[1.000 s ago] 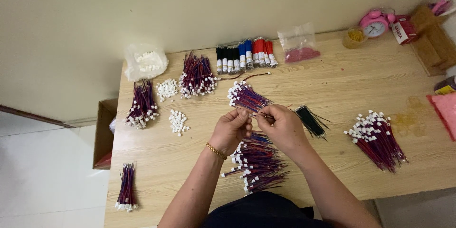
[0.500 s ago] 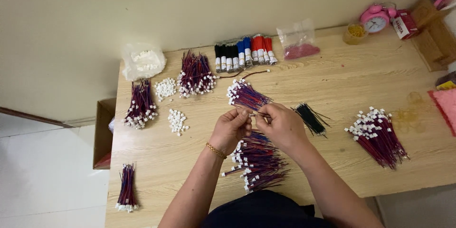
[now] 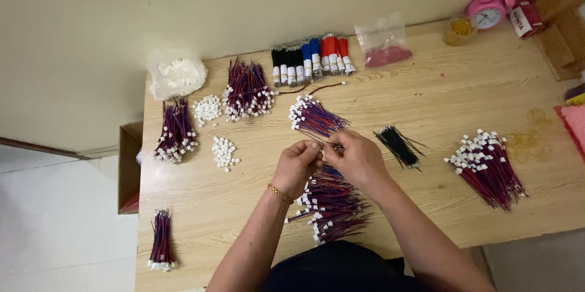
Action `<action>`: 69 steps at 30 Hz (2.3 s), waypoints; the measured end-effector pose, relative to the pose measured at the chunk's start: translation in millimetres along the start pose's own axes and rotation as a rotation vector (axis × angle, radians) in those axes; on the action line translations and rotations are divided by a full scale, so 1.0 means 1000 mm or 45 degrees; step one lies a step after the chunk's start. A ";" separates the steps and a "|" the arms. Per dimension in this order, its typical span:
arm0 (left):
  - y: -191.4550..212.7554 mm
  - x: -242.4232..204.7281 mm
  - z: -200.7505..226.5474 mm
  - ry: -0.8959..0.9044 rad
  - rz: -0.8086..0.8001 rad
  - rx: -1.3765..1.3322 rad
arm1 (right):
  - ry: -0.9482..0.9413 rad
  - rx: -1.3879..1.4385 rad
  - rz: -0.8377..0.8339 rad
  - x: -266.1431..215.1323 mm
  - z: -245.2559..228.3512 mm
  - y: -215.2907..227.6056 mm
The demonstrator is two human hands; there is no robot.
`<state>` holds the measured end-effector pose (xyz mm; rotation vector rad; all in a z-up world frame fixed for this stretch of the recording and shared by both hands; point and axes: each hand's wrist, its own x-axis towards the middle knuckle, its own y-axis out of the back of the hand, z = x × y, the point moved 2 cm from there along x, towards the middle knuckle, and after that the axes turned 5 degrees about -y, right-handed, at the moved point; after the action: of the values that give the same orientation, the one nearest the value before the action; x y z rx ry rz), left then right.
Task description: Bundling purple wires together using black wire ties by twisting them manually
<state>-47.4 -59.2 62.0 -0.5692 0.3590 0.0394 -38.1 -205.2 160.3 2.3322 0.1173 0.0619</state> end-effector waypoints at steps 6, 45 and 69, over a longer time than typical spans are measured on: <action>0.008 0.012 -0.019 -0.005 0.021 0.049 | -0.031 -0.048 -0.091 0.014 0.014 -0.017; 0.071 0.041 0.021 -0.474 0.373 1.138 | -0.100 0.549 -0.050 0.013 0.013 -0.005; -0.011 -0.025 0.032 -0.210 -0.115 -0.347 | 0.154 0.430 0.047 -0.011 -0.039 0.033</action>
<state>-58.7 -49.9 100.8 -0.8457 0.1671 0.0487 -50.5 -201.1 211.2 2.6680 0.1549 0.2172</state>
